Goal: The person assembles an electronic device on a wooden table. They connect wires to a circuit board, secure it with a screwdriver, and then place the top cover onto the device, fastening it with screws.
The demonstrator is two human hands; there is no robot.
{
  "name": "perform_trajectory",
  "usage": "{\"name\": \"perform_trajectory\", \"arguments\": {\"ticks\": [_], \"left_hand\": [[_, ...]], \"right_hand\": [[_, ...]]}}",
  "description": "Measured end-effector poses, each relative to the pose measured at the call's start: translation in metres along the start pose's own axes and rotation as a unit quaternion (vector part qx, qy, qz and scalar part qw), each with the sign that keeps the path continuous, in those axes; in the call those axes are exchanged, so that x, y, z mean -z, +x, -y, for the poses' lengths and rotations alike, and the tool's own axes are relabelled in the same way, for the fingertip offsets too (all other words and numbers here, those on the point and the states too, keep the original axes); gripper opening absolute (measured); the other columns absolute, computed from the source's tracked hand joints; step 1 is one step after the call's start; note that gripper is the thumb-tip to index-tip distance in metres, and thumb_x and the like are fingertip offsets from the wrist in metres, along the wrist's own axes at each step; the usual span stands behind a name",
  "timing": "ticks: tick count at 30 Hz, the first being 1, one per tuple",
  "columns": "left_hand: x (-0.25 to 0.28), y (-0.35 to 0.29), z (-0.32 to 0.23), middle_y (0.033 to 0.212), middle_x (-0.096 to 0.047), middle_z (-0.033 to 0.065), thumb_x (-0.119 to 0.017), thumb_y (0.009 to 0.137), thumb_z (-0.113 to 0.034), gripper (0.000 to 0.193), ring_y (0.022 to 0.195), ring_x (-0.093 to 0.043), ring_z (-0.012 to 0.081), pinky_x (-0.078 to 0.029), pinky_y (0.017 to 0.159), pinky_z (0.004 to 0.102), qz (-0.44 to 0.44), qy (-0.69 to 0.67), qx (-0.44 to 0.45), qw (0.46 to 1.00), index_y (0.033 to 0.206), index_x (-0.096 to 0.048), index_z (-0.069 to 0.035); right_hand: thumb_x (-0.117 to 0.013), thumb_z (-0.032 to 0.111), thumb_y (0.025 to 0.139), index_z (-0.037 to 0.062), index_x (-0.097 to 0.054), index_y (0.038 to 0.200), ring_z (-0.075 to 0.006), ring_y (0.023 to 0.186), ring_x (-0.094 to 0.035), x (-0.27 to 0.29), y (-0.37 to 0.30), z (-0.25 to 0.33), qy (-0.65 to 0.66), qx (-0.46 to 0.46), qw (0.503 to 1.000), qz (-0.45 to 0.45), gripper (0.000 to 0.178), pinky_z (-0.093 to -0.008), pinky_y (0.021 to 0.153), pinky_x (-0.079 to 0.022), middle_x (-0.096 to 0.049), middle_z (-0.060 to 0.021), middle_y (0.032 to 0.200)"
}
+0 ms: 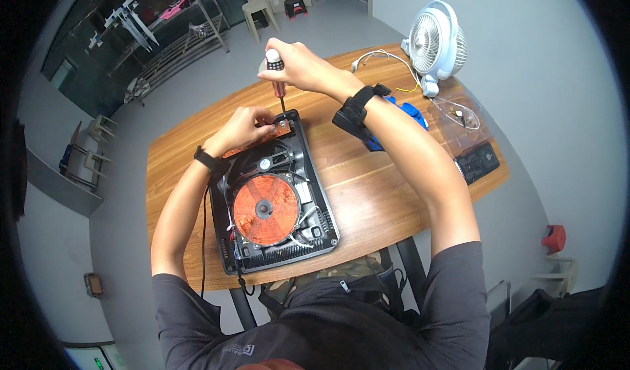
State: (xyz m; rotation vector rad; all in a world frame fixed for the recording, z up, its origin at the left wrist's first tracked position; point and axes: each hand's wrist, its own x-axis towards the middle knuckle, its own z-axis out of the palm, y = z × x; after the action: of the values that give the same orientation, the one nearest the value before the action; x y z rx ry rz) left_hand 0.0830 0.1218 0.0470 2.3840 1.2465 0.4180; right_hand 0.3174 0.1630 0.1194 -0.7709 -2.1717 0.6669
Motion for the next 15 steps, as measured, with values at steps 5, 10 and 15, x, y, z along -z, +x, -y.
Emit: {"name": "perform_trajectory", "arguments": {"ticks": [5,10,15], "left_hand": [[-0.004,-0.014,-0.006,0.099,-0.076,0.0183,-0.084,0.079,-0.013,0.036,0.094,-0.074,0.0311,-0.059,0.085,0.0386,0.017,0.009,0.001,1.0,0.109,-0.071,0.0],[-0.008,-0.013,-0.002,0.101,-0.076,0.0179,-0.083,0.079,-0.009,0.035,0.095,-0.074,0.0316,-0.059,0.086,0.0393,0.005,0.016,-0.005,1.0,0.111,-0.071,-0.001],[-0.008,-0.014,-0.002,0.102,-0.076,0.0182,-0.082,0.079,-0.006,0.034,0.096,-0.075,0.0316,-0.059,0.087,0.04,0.008,-0.001,0.006,1.0,0.111,-0.07,-0.001]], "right_hand": [[-0.073,0.024,0.097,0.0009,-0.05,0.107,-0.0258,0.068,-0.075,-0.009,0.003,-0.009,-0.06,0.076,0.995,-0.014,0.033,-0.0363,0.066,-0.057,-0.073,-0.0135,0.07],[-0.073,0.023,0.097,0.0017,-0.049,0.108,-0.0226,0.066,-0.075,-0.008,0.003,-0.002,0.008,0.034,0.999,0.037,0.034,-0.0327,0.06,-0.057,-0.072,-0.0119,0.073],[-0.075,0.027,0.095,0.0016,-0.051,0.103,-0.0267,0.066,-0.075,-0.011,0.004,-0.002,0.027,0.042,0.998,0.038,0.035,-0.0348,0.059,-0.055,-0.071,-0.014,0.067]]}}
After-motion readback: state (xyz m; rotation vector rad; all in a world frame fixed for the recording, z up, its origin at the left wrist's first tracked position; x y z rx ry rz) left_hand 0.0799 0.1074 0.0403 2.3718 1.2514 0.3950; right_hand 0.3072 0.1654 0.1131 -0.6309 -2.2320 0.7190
